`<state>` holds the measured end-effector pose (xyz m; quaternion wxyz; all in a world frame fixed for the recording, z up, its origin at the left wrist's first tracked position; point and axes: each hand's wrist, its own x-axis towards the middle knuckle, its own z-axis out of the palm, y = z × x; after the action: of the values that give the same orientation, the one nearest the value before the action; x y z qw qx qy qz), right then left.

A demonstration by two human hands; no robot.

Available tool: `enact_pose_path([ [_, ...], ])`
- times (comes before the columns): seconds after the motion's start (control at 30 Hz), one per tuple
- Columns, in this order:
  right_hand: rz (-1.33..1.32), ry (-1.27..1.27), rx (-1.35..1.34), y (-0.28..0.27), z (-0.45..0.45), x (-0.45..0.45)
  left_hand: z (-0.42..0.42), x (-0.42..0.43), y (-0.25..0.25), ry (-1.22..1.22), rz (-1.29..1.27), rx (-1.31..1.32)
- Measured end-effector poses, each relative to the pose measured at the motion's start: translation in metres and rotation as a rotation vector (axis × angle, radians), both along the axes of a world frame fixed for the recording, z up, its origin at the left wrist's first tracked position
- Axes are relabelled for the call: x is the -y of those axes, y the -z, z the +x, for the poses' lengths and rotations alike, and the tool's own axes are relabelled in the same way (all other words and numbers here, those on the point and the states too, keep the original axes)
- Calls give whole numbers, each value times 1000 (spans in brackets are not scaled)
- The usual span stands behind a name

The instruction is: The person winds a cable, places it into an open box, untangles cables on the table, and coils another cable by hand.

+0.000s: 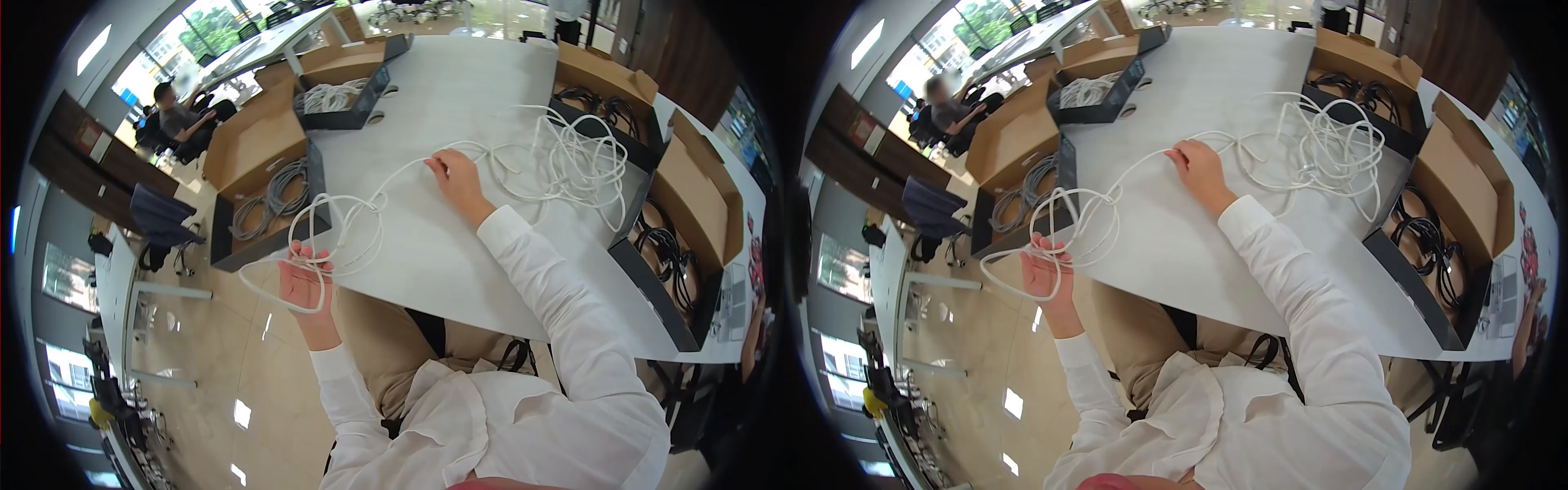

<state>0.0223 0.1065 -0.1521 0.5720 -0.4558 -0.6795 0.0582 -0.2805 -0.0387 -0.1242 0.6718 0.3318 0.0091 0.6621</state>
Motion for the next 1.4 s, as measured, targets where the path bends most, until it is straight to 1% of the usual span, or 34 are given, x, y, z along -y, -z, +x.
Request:
enact_pose_path([
  [0.1,76,-23,48,0,0,6,-4,22,-20,-109,26,-112],
  [0.17,158,-43,110,-1,2,9,-3,29,-40,-157,40,-30],
  [0.27,55,-70,307,0,11,17,-10,42,-65,-209,55,104],
  [0.37,-53,-93,375,19,25,10,-49,70,-71,-435,126,147],
  [0.47,-155,-86,310,23,31,4,-79,106,-89,-323,251,360],
  [0.57,-262,-42,285,17,30,6,-122,135,-103,-492,323,217],
  [0.67,-189,135,415,13,33,15,-158,160,-116,-585,188,311],
  [0.77,-250,185,405,21,41,8,-160,175,-128,-636,225,390],
  [0.8,-291,123,327,20,43,5,-159,175,-127,-736,249,290],
  [0.87,-356,-2,172,14,45,-3,-156,173,-119,-610,272,154],
  [0.9,-540,-152,45,-8,45,5,-150,170,-113,-551,281,89],
  [0.93,-724,-305,-82,-52,46,26,-141,163,-106,-559,239,82],
  [0.97,-905,-459,-211,-84,48,41,-128,154,-99,-569,195,76],
  [1.07,-836,-670,-471,-114,55,53,-82,127,-83,-565,58,102],
  [1.17,-504,-306,-326,-140,57,82,-46,97,-63,-529,-24,115],
  [1.2,-299,-96,-211,-143,60,81,-35,87,-55,-516,-41,114],
  [1.27,117,310,25,-144,75,79,-7,69,-46,-399,-14,185],
  [1.37,-181,7,-46,-175,98,101,32,54,-37,-235,-18,272],
  [1.4,-159,17,13,-171,105,94,41,50,-35,-186,-26,298],
])
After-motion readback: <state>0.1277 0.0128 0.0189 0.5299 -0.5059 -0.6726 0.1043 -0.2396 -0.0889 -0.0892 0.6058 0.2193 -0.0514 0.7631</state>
